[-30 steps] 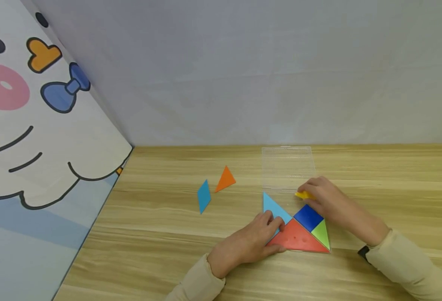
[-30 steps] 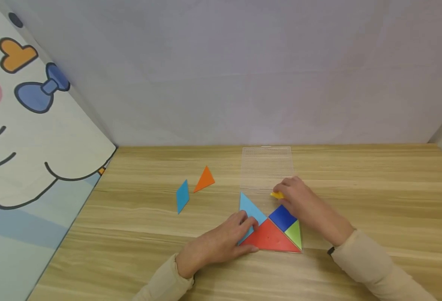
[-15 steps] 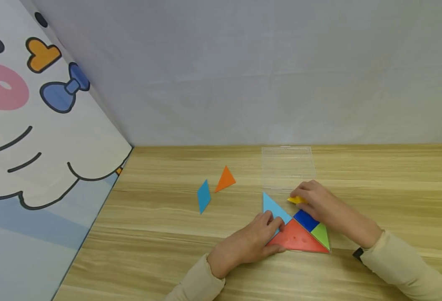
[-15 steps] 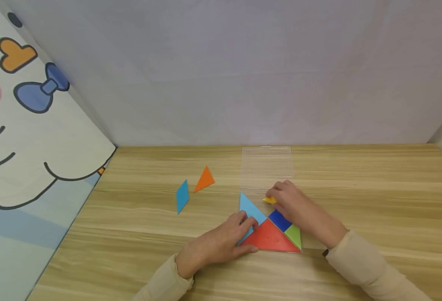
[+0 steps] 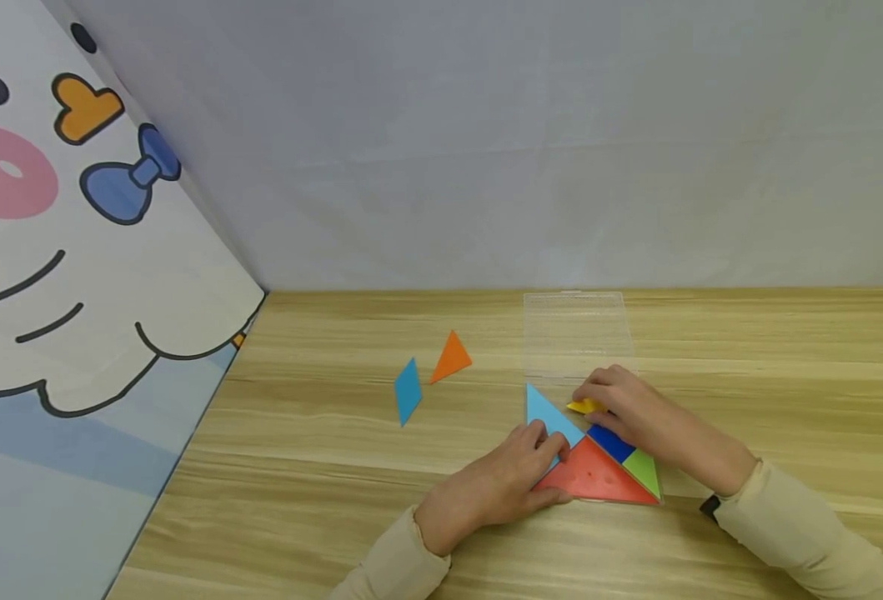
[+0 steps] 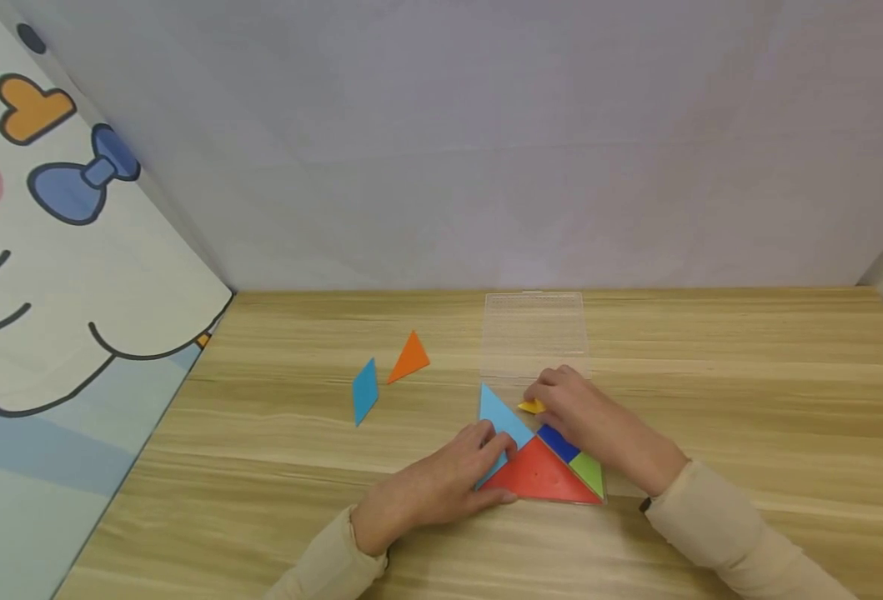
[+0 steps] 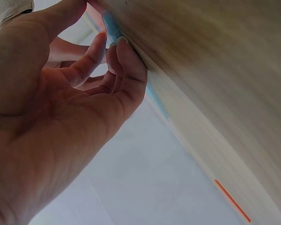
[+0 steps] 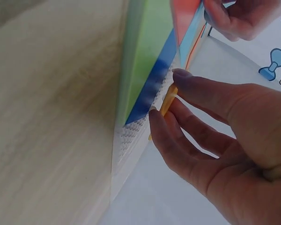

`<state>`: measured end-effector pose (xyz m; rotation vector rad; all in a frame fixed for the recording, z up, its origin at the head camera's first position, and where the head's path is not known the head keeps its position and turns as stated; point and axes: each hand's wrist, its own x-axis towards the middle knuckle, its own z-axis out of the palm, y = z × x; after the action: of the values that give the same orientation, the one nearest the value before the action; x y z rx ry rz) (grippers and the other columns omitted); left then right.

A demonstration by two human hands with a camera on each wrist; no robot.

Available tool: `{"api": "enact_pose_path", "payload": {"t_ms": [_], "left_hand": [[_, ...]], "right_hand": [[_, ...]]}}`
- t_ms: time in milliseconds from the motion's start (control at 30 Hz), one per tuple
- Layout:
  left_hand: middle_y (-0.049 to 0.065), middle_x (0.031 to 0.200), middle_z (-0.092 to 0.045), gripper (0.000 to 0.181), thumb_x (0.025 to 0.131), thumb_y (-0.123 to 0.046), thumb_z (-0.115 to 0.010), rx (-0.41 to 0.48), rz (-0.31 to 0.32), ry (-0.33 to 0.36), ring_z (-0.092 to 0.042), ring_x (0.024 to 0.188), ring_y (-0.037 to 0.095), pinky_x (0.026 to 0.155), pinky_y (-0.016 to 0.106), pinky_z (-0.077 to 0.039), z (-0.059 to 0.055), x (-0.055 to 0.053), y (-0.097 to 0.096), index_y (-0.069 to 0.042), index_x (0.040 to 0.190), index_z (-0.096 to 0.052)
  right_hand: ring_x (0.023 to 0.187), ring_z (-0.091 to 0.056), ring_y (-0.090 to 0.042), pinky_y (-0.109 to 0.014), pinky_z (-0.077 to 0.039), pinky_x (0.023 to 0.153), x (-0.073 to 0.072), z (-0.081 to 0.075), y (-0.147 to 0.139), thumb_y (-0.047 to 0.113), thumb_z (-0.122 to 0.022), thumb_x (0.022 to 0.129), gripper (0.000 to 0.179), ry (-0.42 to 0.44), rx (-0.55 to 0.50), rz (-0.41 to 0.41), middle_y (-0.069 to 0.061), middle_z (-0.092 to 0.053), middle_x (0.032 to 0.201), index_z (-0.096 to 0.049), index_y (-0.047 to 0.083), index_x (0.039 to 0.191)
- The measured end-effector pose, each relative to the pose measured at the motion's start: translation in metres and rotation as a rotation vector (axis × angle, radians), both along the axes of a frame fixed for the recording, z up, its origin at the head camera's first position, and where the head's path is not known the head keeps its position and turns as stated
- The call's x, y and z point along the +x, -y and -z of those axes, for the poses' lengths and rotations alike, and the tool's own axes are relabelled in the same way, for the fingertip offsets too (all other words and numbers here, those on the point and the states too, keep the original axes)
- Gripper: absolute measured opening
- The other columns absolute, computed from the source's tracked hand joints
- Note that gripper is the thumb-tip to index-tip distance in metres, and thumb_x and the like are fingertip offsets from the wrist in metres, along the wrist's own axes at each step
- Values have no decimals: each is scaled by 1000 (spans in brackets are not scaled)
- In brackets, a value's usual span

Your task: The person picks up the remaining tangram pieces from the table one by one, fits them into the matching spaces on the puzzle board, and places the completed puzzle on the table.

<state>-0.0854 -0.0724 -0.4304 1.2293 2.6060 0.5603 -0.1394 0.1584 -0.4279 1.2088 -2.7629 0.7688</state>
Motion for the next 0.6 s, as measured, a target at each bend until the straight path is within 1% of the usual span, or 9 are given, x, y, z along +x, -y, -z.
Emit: {"api": "enact_pose_path", "payload": {"t_ms": [233,433,600], "left_hand": [[1,95,-45,31,98,-28,-72,7,8,-9,-40,82,9,73,16,-34,-2,0,0,-8,116,-56],[0,96,-46,32,98,-29,-72,6,10,-34,-40,82,8,73,14,-33,-2,0,1,-8,115,-56],[0,96,-44,32,98,-30,-72,-8,3,-17,-39,83,8,74,14,-32,-3,1,1,-9,117,-56]], "right_hand": [[96,-62,-27,-43,-55,82,1,-1,-1,-2,-76,89,17,40,4,-6,-6,-66,101,-74,2,105],[95,-63,-25,-42,-56,82,3,1,-1,-2,-76,88,17,33,-22,-13,-4,-66,102,-73,2,104],[95,-63,-24,-41,-57,82,5,0,-1,0,-75,91,15,55,-18,-5,-4,-65,103,-73,2,106]]}}
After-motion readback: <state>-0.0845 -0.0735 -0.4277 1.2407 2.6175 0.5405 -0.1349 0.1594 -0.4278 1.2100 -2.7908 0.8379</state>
